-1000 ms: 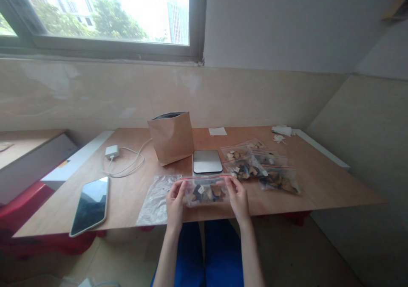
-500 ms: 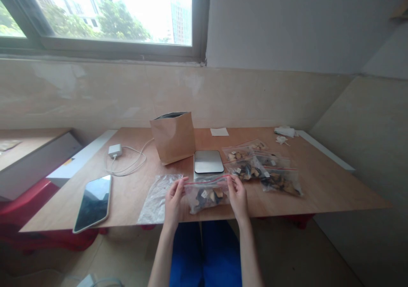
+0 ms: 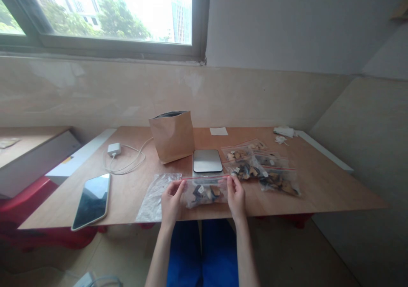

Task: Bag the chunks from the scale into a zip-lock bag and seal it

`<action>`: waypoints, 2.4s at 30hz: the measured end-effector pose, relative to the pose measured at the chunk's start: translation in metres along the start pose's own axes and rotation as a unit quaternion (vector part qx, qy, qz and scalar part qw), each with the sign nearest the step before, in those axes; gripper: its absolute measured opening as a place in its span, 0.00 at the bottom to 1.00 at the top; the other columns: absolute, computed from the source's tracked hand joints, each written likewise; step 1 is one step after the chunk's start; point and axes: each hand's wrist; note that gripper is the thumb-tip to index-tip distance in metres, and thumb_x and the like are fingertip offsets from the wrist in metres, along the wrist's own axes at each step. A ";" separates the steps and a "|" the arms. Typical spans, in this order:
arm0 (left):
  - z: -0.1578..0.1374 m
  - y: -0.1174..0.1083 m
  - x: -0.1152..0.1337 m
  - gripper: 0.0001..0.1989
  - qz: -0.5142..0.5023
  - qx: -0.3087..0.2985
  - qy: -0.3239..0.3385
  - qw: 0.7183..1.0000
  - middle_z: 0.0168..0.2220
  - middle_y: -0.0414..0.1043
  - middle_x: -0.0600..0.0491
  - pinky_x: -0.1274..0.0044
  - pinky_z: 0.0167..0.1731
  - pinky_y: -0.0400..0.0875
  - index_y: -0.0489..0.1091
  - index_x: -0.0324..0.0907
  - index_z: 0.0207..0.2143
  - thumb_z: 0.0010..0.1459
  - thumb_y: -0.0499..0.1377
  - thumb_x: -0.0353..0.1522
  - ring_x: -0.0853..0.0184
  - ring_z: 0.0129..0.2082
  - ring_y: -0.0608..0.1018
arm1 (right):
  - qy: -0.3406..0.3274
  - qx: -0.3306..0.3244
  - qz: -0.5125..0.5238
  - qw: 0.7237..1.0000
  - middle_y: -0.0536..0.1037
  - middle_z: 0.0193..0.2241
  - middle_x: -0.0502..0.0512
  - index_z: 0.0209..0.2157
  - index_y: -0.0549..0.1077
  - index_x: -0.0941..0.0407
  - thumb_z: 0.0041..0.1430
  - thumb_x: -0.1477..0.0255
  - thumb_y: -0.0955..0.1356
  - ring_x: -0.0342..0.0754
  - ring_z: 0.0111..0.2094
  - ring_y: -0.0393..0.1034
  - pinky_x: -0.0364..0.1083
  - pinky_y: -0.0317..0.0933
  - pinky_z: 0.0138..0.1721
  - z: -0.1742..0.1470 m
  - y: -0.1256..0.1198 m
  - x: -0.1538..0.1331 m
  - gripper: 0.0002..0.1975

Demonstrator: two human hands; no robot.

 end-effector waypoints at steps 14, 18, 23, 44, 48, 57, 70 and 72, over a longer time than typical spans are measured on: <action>-0.004 0.000 0.010 0.16 0.047 0.052 0.022 0.997 0.30 0.75 0.51 0.75 0.36 0.67 0.72 0.39 0.31 0.49 0.59 0.43 0.64 0.33 0.75 | -0.011 0.000 0.000 1.000 0.77 0.27 0.55 0.31 0.69 0.56 0.57 0.56 0.61 0.47 0.29 0.72 0.46 0.66 0.35 -0.003 0.005 0.001 0.18; -0.001 -0.002 0.007 0.16 -0.002 0.016 0.010 1.000 0.30 0.73 0.52 0.77 0.36 0.66 0.72 0.39 0.31 0.49 0.60 0.43 0.65 0.33 0.74 | -0.004 -0.016 0.017 1.000 0.77 0.28 0.54 0.31 0.69 0.56 0.58 0.56 0.61 0.48 0.30 0.72 0.46 0.65 0.36 -0.002 0.007 0.000 0.17; 0.001 -0.001 0.005 0.16 -0.057 -0.007 -0.015 0.998 0.33 0.73 0.51 0.76 0.39 0.66 0.71 0.40 0.34 0.47 0.61 0.43 0.65 0.36 0.74 | 0.009 -0.043 0.022 0.999 0.77 0.31 0.54 0.33 0.70 0.56 0.55 0.58 0.65 0.49 0.33 0.72 0.47 0.65 0.39 -0.003 0.003 -0.004 0.14; -0.005 0.003 0.007 0.10 -0.096 -0.020 -0.013 0.995 0.29 0.71 0.55 0.79 0.36 0.66 0.68 0.40 0.30 0.49 0.60 0.38 0.69 0.32 0.73 | -0.009 -0.063 0.060 0.996 0.74 0.29 0.49 0.30 0.69 0.55 0.53 0.66 0.67 0.46 0.34 0.70 0.45 0.63 0.39 -0.006 0.002 -0.008 0.07; -0.005 0.002 0.006 0.12 -0.124 -0.066 -0.028 0.990 0.31 0.72 0.52 0.77 0.38 0.67 0.70 0.39 0.31 0.49 0.60 0.39 0.66 0.35 0.74 | 0.000 -0.080 0.055 0.995 0.75 0.30 0.51 0.31 0.69 0.55 0.53 0.64 0.67 0.46 0.34 0.70 0.44 0.63 0.38 -0.007 0.005 -0.010 0.08; -0.007 0.003 0.015 0.12 -0.081 -0.059 -0.022 0.995 0.29 0.75 0.52 0.77 0.37 0.67 0.72 0.39 0.30 0.48 0.61 0.39 0.66 0.33 0.75 | 0.010 -0.080 0.040 0.996 0.76 0.30 0.52 0.31 0.72 0.56 0.51 0.64 0.68 0.47 0.34 0.70 0.45 0.64 0.37 -0.007 0.008 -0.009 0.10; -0.004 0.009 0.008 0.15 -0.102 -0.090 -0.037 0.990 0.31 0.75 0.51 0.77 0.37 0.66 0.73 0.39 0.31 0.48 0.61 0.42 0.66 0.33 0.74 | 0.033 -0.060 0.055 0.996 0.75 0.26 0.49 0.30 0.72 0.56 0.50 0.62 0.68 0.44 0.28 0.69 0.42 0.63 0.31 -0.006 0.008 -0.004 0.11; -0.003 0.008 0.005 0.16 -0.123 -0.096 -0.049 0.987 0.31 0.75 0.50 0.77 0.37 0.67 0.73 0.39 0.31 0.47 0.61 0.42 0.66 0.34 0.75 | 0.038 -0.072 0.054 0.995 0.76 0.28 0.50 0.31 0.73 0.55 0.50 0.62 0.68 0.45 0.30 0.70 0.42 0.64 0.32 -0.006 0.007 -0.006 0.11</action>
Point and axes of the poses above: each hand's wrist, its own z-axis towards the middle knuckle, its own y-axis out of the palm, x = y × z
